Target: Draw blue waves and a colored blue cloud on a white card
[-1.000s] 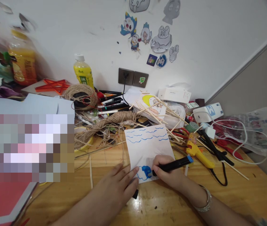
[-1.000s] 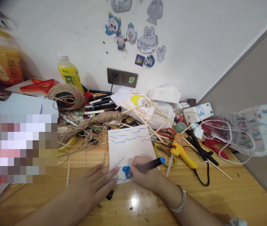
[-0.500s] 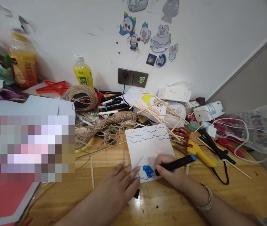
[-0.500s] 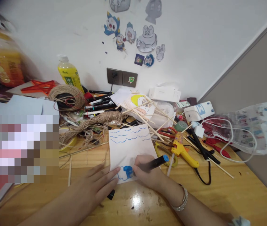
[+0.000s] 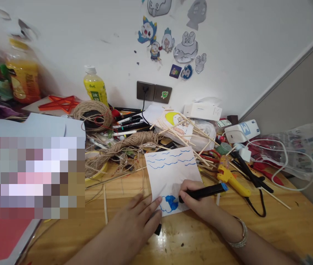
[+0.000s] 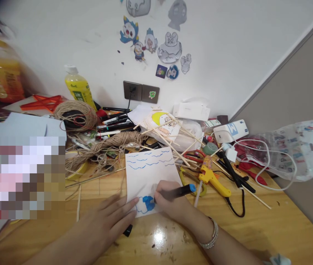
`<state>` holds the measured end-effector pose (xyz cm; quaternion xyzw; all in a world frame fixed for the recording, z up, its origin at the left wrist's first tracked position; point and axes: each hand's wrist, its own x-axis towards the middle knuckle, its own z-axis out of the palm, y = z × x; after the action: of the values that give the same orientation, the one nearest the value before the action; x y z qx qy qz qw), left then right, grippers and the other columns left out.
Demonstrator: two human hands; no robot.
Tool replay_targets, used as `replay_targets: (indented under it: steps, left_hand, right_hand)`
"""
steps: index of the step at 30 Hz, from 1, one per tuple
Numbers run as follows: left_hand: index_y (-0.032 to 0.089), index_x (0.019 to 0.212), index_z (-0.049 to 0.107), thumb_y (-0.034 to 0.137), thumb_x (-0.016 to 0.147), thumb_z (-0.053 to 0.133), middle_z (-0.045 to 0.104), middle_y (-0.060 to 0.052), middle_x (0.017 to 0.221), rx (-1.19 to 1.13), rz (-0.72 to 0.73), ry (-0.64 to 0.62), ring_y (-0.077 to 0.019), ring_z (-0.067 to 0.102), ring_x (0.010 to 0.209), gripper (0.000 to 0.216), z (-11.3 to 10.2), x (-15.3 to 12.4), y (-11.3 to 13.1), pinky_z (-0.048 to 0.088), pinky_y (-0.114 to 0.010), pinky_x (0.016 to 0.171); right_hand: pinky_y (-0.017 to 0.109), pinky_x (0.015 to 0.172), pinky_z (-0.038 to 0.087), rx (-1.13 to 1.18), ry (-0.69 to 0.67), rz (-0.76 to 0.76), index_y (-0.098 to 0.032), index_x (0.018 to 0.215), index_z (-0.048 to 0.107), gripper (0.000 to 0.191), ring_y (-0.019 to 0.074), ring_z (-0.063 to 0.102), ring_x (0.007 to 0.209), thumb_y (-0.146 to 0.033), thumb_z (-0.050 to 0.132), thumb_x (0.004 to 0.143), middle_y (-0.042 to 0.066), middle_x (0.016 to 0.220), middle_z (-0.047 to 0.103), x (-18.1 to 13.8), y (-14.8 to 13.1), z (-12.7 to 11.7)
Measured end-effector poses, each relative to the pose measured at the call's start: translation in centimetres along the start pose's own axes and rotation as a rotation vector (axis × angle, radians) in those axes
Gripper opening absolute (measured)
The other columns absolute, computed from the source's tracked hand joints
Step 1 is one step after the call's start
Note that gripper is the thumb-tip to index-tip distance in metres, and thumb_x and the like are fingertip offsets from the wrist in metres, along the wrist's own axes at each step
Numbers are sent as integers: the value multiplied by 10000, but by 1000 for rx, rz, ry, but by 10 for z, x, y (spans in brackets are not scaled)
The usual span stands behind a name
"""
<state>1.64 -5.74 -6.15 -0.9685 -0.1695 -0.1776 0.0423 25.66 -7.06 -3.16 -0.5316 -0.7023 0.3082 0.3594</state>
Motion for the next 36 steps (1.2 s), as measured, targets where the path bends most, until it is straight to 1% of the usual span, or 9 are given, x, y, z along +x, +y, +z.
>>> replay_targets:
  steps: [5,9,18,24,29,33,36]
  left_hand:
    - [167,1159,567,252,955,447,553,-112,1327,-4,9,-32,-234,531,1175,252,-2,0,1,323,-425,1049]
    - [169,1178,558,236,936,475,538,-115,1345,-25,2,-85,-235,519,1197,264,-4,0,1,332,-421,1049]
    - [170,1191,549,217,941,471,520,-117,1362,-31,20,-162,-243,518,1205,266,-10,4,-1,360,-432,1033]
    - [163,1185,554,221,954,437,530,-110,1354,2,31,-77,-250,541,1173,266,-7,1,-2,380,-436,1020]
    - [152,1192,552,180,927,481,551,-126,1328,35,68,-113,-253,553,1163,276,-12,4,-4,415,-419,992]
    - [154,1194,550,166,907,504,536,-133,1343,41,66,-104,-263,544,1172,291,-12,3,-4,400,-430,1010]
    - [145,1201,545,115,872,512,526,-141,1352,45,64,-112,-274,539,1178,332,-12,3,-4,397,-446,1014]
  right_hand:
    - [224,487,384,-34,-9,18,-185,557,495,228,123,492,514,-218,500,783,-4,530,551,0,0,0]
    - [222,491,388,-16,-11,28,-185,561,499,229,122,493,521,-216,510,787,-5,535,557,0,0,0]
    - [215,483,370,4,6,42,-191,546,483,222,116,471,510,-212,515,764,-21,524,521,1,-1,2]
    - [217,482,369,10,0,47,-191,532,460,236,116,469,509,-198,516,761,-20,519,516,1,0,2]
    - [216,489,373,17,12,41,-193,532,450,225,113,466,508,-185,498,752,-24,521,505,2,-2,2]
    - [211,479,372,28,5,48,-191,529,446,224,111,461,507,-177,504,745,-27,512,502,2,-5,2]
    - [211,482,377,38,11,54,-187,540,458,208,111,469,510,-175,503,743,-24,521,517,2,-4,2]
